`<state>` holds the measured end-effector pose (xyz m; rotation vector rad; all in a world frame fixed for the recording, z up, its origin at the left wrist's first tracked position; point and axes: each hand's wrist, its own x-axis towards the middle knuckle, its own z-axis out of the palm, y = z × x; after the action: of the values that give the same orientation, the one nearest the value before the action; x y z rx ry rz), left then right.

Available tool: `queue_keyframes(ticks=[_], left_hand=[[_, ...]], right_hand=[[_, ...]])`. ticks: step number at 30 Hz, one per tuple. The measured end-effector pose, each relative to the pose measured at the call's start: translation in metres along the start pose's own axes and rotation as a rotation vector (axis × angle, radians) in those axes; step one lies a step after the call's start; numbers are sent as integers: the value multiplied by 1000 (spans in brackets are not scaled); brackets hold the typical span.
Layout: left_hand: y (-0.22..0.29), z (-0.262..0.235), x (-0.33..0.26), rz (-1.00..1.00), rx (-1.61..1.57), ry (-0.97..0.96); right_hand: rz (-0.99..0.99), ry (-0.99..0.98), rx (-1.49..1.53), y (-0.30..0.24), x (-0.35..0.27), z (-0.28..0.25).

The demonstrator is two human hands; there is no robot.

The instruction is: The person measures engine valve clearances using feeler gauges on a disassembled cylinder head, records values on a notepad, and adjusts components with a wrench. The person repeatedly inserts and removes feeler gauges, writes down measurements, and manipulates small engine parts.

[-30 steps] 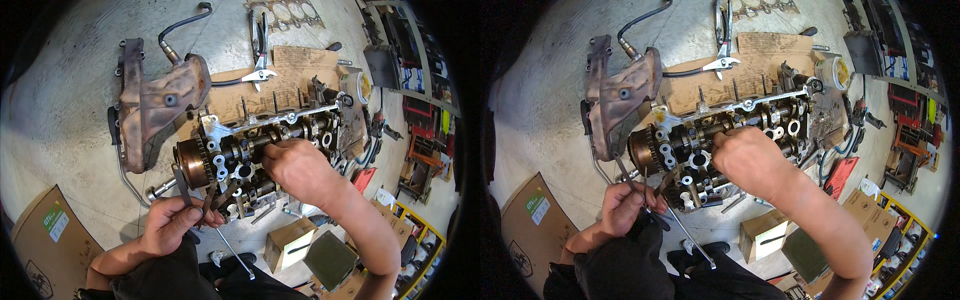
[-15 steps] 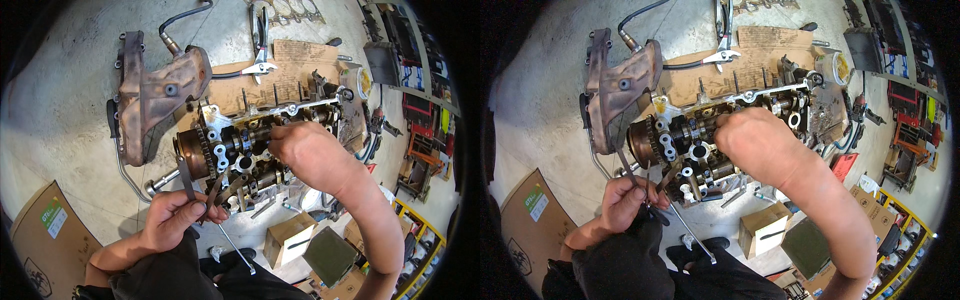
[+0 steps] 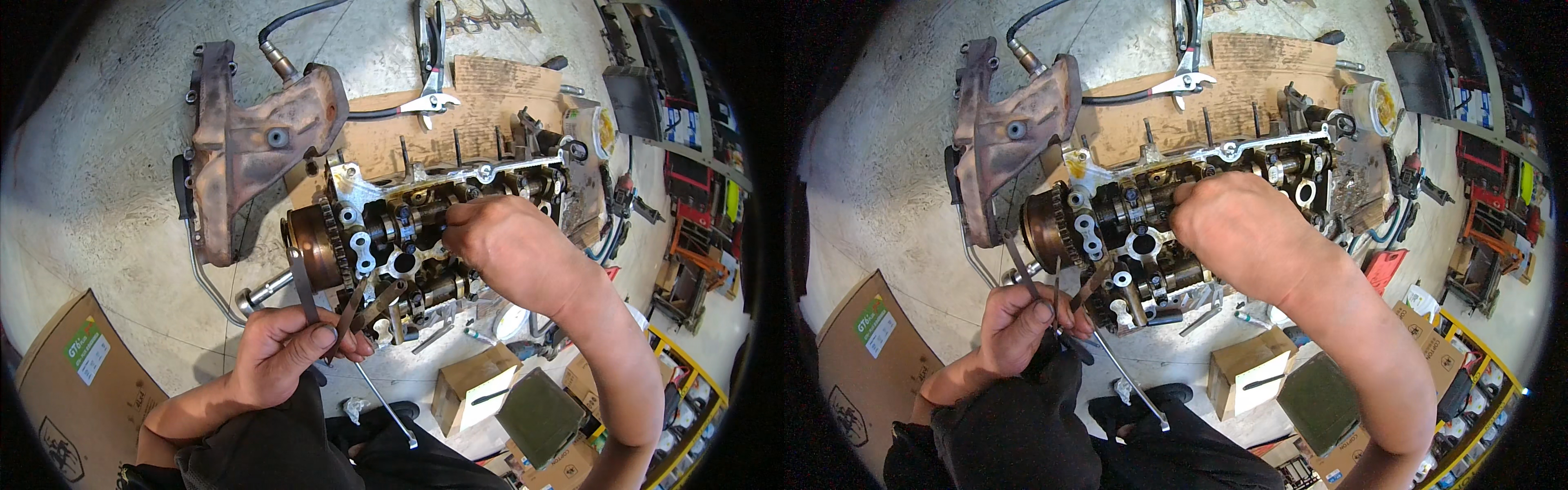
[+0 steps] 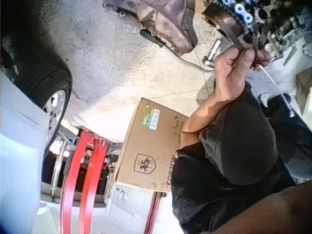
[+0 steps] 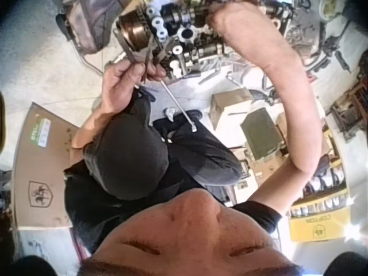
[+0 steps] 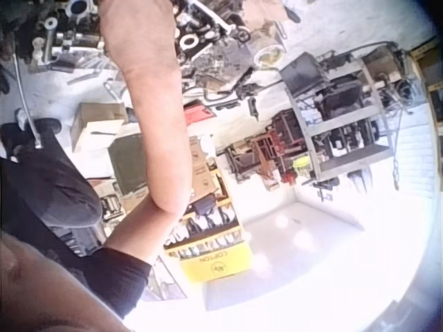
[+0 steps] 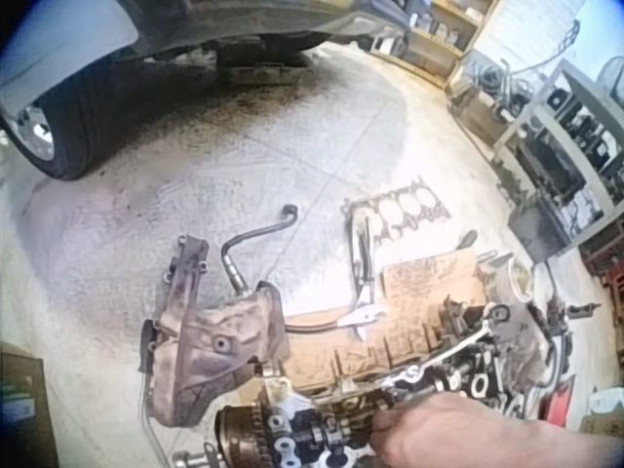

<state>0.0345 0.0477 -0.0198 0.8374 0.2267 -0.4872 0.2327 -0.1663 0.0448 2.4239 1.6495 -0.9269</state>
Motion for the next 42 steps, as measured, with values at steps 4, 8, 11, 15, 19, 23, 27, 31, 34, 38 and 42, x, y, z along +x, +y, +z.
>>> queue_keyframes(ticks=[4, 8, 11, 15, 19, 23, 27, 31, 34, 38, 42], left_hand=[[-1, -1, 0, -4, 8, -3], [-1, 0, 0, 4, -35, 2], [0, -1, -1, 14, -10, 2], [0, 0, -1, 9, -11, -6], [0, 1, -1, 1, -3, -9], [1, 4, 0, -12, 0, -6], [0, 1, -1, -19, -6, -24], [1, 1, -2, 11, -46, -21], [-2, 1, -2, 44, -59, 13], [10, 11, -1, 143, 38, 130], [25, 26, 11, 251, 105, 142]], right_hand=[[-18, 36, 10, 2, 2, 5], [-5, -33, -68, -6, -1, 19], [-45, 66, -73, -6, -5, 28], [-14, 54, -128, -11, -3, 27], [-35, 68, -204, -14, -1, 26], [-38, 44, -224, -12, -2, 26], [18, 12, -209, -14, 0, 18], [161, 100, 51, -4, -6, 3], [267, 302, 153, -1, -35, -3], [476, 462, 241, -18, -105, -1], [765, 564, 235, -60, -212, 35]])
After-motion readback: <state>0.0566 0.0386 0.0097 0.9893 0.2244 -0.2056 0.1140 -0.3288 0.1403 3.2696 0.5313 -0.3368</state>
